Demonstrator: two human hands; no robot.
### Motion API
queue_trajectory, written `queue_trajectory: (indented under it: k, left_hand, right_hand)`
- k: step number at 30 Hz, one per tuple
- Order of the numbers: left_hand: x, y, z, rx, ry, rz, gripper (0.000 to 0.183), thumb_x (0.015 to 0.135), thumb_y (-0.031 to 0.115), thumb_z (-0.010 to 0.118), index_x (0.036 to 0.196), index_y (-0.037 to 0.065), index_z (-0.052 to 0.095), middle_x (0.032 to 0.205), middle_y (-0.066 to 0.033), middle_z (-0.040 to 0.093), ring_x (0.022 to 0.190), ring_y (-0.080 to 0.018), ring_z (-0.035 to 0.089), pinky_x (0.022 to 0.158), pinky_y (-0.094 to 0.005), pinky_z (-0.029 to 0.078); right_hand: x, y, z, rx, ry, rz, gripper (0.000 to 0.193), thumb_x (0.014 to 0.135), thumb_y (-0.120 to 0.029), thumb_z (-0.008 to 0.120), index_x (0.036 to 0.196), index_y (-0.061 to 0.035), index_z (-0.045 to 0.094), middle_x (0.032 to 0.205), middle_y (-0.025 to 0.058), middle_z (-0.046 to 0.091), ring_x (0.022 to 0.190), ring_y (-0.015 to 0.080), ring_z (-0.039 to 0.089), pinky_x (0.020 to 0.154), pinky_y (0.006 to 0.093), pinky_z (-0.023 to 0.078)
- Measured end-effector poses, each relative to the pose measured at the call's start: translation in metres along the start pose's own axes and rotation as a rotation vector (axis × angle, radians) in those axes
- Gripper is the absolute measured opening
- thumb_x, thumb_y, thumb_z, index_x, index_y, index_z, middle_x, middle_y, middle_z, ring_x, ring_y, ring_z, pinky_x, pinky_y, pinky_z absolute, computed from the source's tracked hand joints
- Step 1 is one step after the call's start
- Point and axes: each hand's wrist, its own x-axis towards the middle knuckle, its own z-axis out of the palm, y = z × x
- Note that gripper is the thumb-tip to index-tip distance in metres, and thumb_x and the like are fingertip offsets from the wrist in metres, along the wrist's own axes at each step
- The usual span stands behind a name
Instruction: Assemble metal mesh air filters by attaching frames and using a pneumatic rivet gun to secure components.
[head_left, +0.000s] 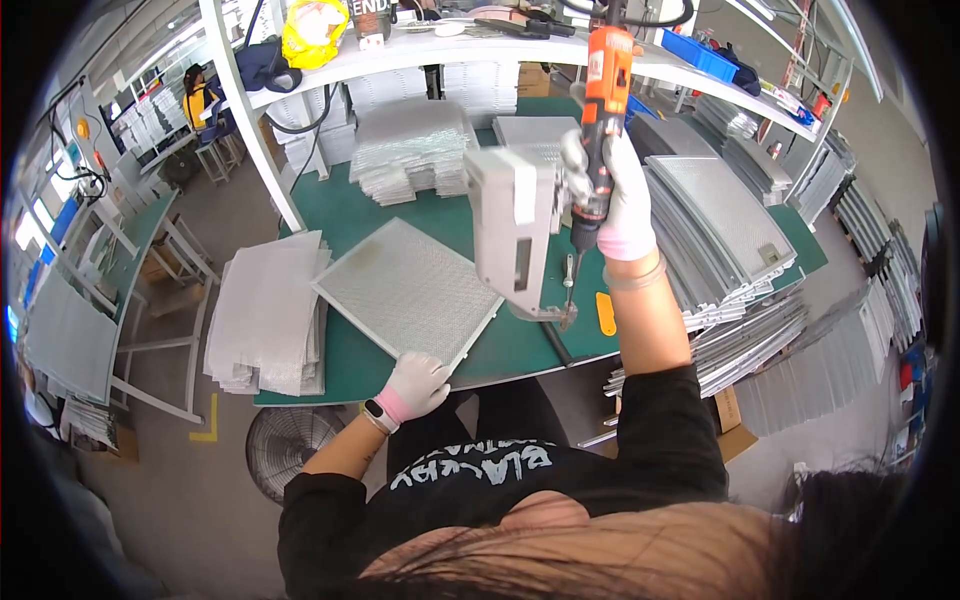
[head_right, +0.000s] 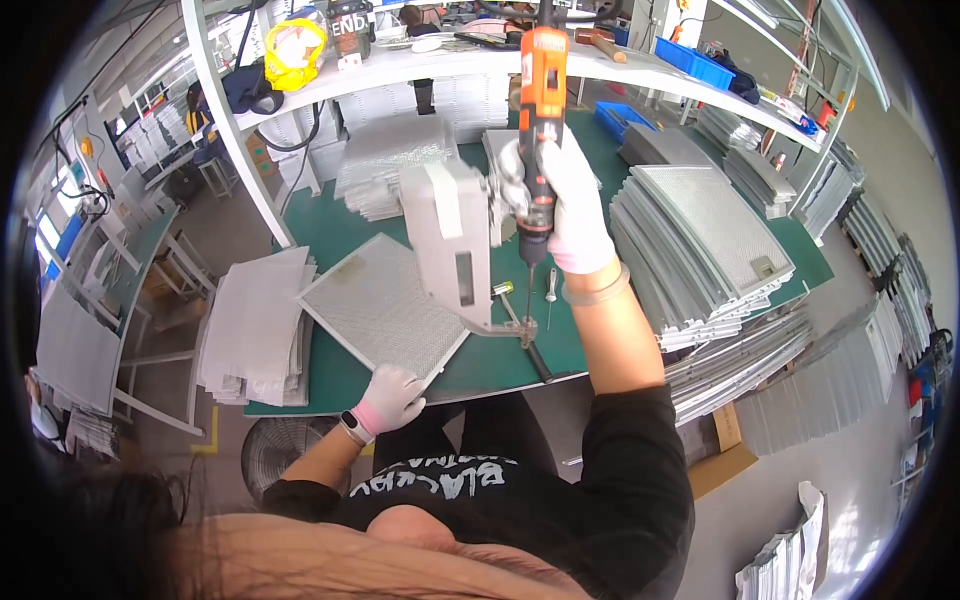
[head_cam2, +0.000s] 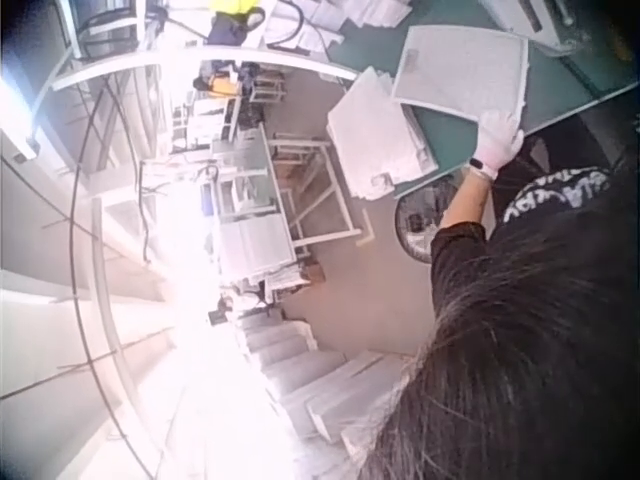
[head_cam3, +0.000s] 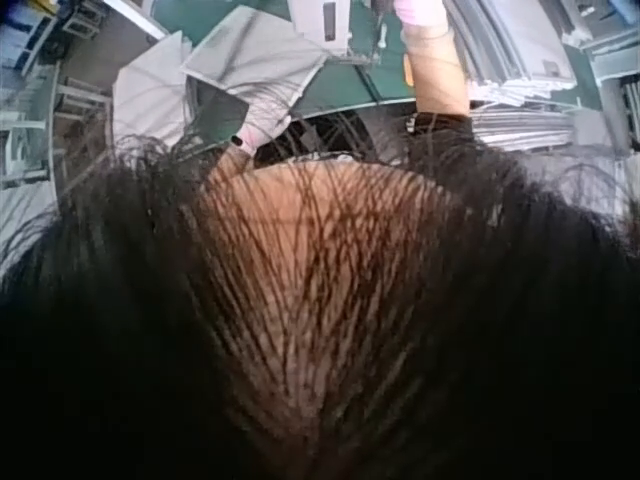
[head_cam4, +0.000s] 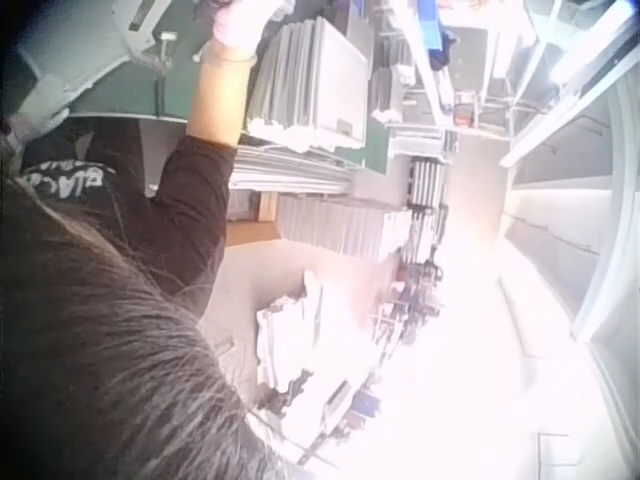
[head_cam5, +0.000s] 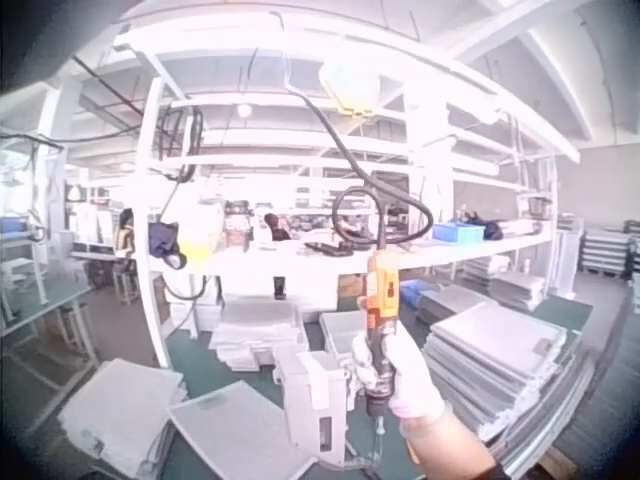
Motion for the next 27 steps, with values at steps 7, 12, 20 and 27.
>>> queue_trajectory:
  k: [7,12,20,27]
  left_hand:
    - [0.058,0.011,-0.074,-0.241,0.125,0.022,0.052,0.080,0.038,0.071,0.119,0.005,0.062,0.109,-0.0157,0.064,0.105,-0.0366,0.056,0.095,-0.0465,0.041]
    - [0.130,0.054,-0.131,-0.718,0.413,0.227,0.068,0.084,0.045,0.071,0.134,0.003,0.054,0.132,-0.0169,0.057,0.124,-0.0381,0.050,0.106,-0.0479,0.036]
    - [0.183,0.081,-0.123,-0.882,0.322,0.786,0.048,0.082,0.034,0.075,0.115,0.002,0.062,0.115,-0.0172,0.063,0.099,-0.0365,0.064,0.080,-0.0432,0.051]
    - [0.174,0.092,-0.122,-0.556,0.531,0.714,0.030,0.071,0.018,0.079,0.095,0.007,0.065,0.103,-0.0097,0.069,0.085,-0.0299,0.068,0.069,-0.0387,0.053]
  right_hand:
    - [-0.059,0.042,-0.027,0.676,-0.230,0.178,0.078,0.095,-0.047,0.060,0.156,-0.0124,0.024,0.067,-0.0022,0.042,0.051,0.0081,0.040,0.047,0.0236,0.035]
    - [-0.079,0.062,-0.018,0.935,-0.435,0.229,0.083,0.091,-0.047,0.067,0.151,-0.0065,0.028,0.065,-0.0008,0.046,0.050,0.0091,0.043,0.049,0.0261,0.036]
    - [-0.095,0.093,0.000,1.450,-0.666,0.058,0.078,0.094,-0.031,0.070,0.148,0.0005,0.023,0.055,0.0013,0.052,0.042,0.0080,0.051,0.043,0.0217,0.042]
    - [-0.108,0.090,-0.020,1.317,-0.573,0.204,0.078,0.094,-0.030,0.070,0.150,-0.0037,0.024,0.066,0.0046,0.058,0.046,0.0086,0.056,0.046,0.0201,0.045]
